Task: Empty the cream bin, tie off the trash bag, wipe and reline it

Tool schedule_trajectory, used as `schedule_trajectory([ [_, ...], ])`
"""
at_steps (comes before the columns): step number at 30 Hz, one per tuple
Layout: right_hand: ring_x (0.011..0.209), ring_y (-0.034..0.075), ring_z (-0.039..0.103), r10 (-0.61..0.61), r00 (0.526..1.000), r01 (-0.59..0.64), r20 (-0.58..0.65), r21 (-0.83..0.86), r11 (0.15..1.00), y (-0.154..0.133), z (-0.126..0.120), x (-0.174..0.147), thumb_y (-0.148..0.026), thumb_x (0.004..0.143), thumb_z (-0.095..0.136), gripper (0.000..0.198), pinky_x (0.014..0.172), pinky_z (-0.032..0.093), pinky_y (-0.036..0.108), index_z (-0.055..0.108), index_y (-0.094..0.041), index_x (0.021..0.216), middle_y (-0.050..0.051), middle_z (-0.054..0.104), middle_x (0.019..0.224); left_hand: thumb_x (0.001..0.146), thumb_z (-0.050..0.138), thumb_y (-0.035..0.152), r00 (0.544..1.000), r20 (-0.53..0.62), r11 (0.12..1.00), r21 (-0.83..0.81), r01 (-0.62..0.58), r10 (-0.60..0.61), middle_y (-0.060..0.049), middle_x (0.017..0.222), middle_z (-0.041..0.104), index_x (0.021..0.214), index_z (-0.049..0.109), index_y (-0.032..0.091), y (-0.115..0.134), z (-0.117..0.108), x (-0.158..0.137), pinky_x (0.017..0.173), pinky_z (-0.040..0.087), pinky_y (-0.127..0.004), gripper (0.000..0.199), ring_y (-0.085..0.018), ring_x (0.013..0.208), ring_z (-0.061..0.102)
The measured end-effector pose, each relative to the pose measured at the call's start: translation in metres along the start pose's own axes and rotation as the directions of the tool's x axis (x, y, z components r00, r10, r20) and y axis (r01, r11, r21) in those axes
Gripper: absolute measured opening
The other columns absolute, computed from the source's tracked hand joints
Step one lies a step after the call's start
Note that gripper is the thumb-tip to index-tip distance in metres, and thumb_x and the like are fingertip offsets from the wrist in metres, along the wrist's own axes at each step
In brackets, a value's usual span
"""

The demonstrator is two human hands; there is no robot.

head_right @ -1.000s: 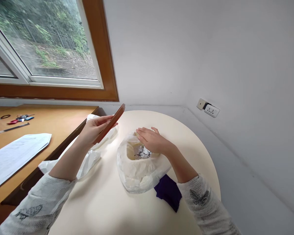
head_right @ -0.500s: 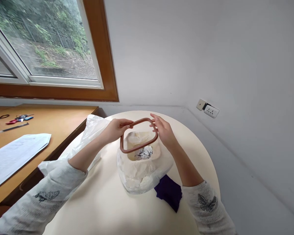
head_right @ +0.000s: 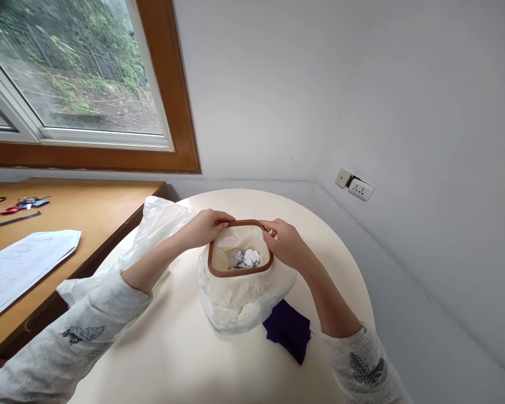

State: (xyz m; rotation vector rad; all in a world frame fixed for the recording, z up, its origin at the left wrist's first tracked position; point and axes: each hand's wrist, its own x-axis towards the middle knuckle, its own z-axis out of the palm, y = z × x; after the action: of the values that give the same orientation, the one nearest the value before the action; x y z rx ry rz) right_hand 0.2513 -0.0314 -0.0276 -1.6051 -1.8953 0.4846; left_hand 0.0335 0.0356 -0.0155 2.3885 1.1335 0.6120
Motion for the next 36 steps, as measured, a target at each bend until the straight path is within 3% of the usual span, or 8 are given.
schedule_trajectory([
  [8, 0.085, 0.017, 0.055, -0.015, 1.000, 0.013, -0.016, -0.108, 0.994, -0.007, 0.006, -0.007, -0.020, 0.082, 0.040, 0.036, 0.076, 0.044, 0.031, 0.060, -0.026, 0.110, 0.004, 0.059, 0.096, 0.079, 0.038, 0.017, 0.999, 0.003, 0.996, 0.075, -0.042, 0.042, -0.001, 0.091, 0.071, 0.093, 0.068, 0.021, 0.003, 0.006, -0.003, 0.070, 0.047, -0.025, 0.034, -0.018, 0.082, 0.063],
  [20, 0.095, 0.019, 0.054, 0.021, 0.994, 0.019, 0.105, -0.359, 0.933, -0.025, 0.005, -0.009, -0.014, 0.086, 0.033, 0.040, 0.077, 0.041, 0.028, 0.052, -0.018, 0.121, 0.008, 0.061, 0.105, 0.081, 0.035, 0.016, 0.998, -0.005, 0.990, 0.127, 0.061, -0.061, -0.004, 0.092, 0.070, 0.094, 0.065, 0.020, 0.002, 0.018, -0.006, 0.062, 0.048, -0.024, 0.033, -0.019, 0.080, 0.064],
  [24, 0.091, 0.019, 0.056, 0.025, 0.998, 0.003, 0.052, -0.475, 0.880, -0.022, 0.016, -0.010, -0.014, 0.086, 0.033, 0.044, 0.071, 0.040, 0.028, 0.045, -0.013, 0.129, 0.010, 0.061, 0.107, 0.081, 0.033, 0.015, 0.996, -0.032, 0.985, 0.153, 0.085, -0.081, -0.004, 0.093, 0.069, 0.095, 0.064, 0.020, 0.003, 0.021, -0.007, 0.066, 0.048, -0.025, 0.034, -0.019, 0.081, 0.064],
  [32, 0.091, 0.022, 0.057, -0.051, 0.999, 0.037, -0.014, -0.496, 0.867, -0.010, 0.025, -0.009, -0.014, 0.085, 0.033, 0.044, 0.073, 0.041, 0.033, 0.048, -0.012, 0.126, 0.009, 0.064, 0.106, 0.083, 0.034, 0.016, 0.997, -0.045, 0.987, 0.146, 0.068, -0.062, -0.004, 0.091, 0.069, 0.095, 0.063, 0.019, 0.003, 0.023, -0.006, 0.065, 0.047, -0.024, 0.032, -0.018, 0.080, 0.063],
  [34, 0.094, 0.022, 0.056, -0.142, 0.985, 0.079, -0.100, -0.467, 0.881, -0.007, 0.024, -0.008, -0.015, 0.086, 0.034, 0.041, 0.077, 0.041, 0.032, 0.052, -0.012, 0.122, 0.009, 0.063, 0.107, 0.082, 0.035, 0.016, 0.997, -0.036, 0.984, 0.158, 0.077, -0.073, -0.004, 0.089, 0.069, 0.095, 0.063, 0.019, 0.002, 0.020, -0.006, 0.065, 0.047, -0.024, 0.031, -0.018, 0.079, 0.062],
  [36, 0.097, 0.021, 0.055, -0.236, 0.938, 0.112, -0.256, -0.418, 0.901, -0.006, 0.022, -0.010, -0.016, 0.087, 0.035, 0.037, 0.081, 0.041, 0.032, 0.054, -0.013, 0.117, 0.009, 0.062, 0.108, 0.081, 0.037, 0.017, 0.996, -0.038, 0.979, 0.181, 0.091, -0.086, -0.005, 0.088, 0.068, 0.096, 0.063, 0.018, 0.000, 0.016, -0.007, 0.066, 0.047, -0.025, 0.030, -0.018, 0.079, 0.062],
])
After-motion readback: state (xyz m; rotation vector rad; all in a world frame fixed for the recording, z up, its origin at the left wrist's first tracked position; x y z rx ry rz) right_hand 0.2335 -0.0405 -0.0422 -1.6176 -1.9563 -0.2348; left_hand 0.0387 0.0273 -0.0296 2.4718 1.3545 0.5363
